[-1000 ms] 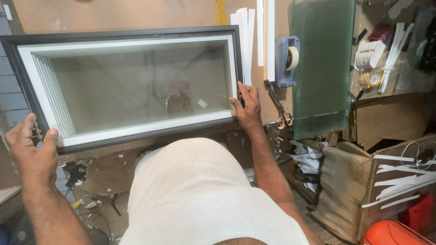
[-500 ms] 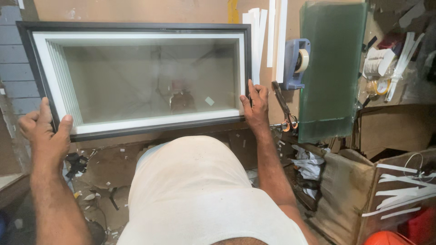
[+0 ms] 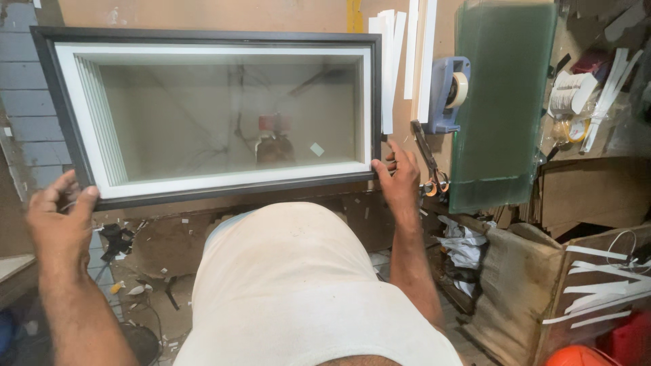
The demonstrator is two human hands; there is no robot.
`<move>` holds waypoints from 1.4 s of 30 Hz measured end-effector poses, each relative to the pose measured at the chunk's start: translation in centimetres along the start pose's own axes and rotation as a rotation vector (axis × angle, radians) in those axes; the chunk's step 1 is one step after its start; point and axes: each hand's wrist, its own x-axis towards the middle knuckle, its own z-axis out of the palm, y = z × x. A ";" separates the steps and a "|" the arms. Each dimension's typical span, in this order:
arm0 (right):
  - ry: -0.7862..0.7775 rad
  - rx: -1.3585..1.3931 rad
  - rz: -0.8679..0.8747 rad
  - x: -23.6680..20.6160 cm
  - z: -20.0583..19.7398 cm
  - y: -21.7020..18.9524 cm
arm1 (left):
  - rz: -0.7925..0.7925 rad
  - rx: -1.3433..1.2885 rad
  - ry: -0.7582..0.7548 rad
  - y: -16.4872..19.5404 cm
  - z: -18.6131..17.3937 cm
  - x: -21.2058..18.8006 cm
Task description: The person works at a workbench on a rectangular framed glass panel, pressing and aligning white paper strips along the frame edges and using a tape dispenser to secure them. They reposition the frame, trim strips with scissors, use pliers on the frame edge, and lift the frame to check it.
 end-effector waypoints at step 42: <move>0.578 -0.500 0.094 4.4 -3.8 -3.8 | 0.846 0.730 -0.402 15.3 20.9 -3.3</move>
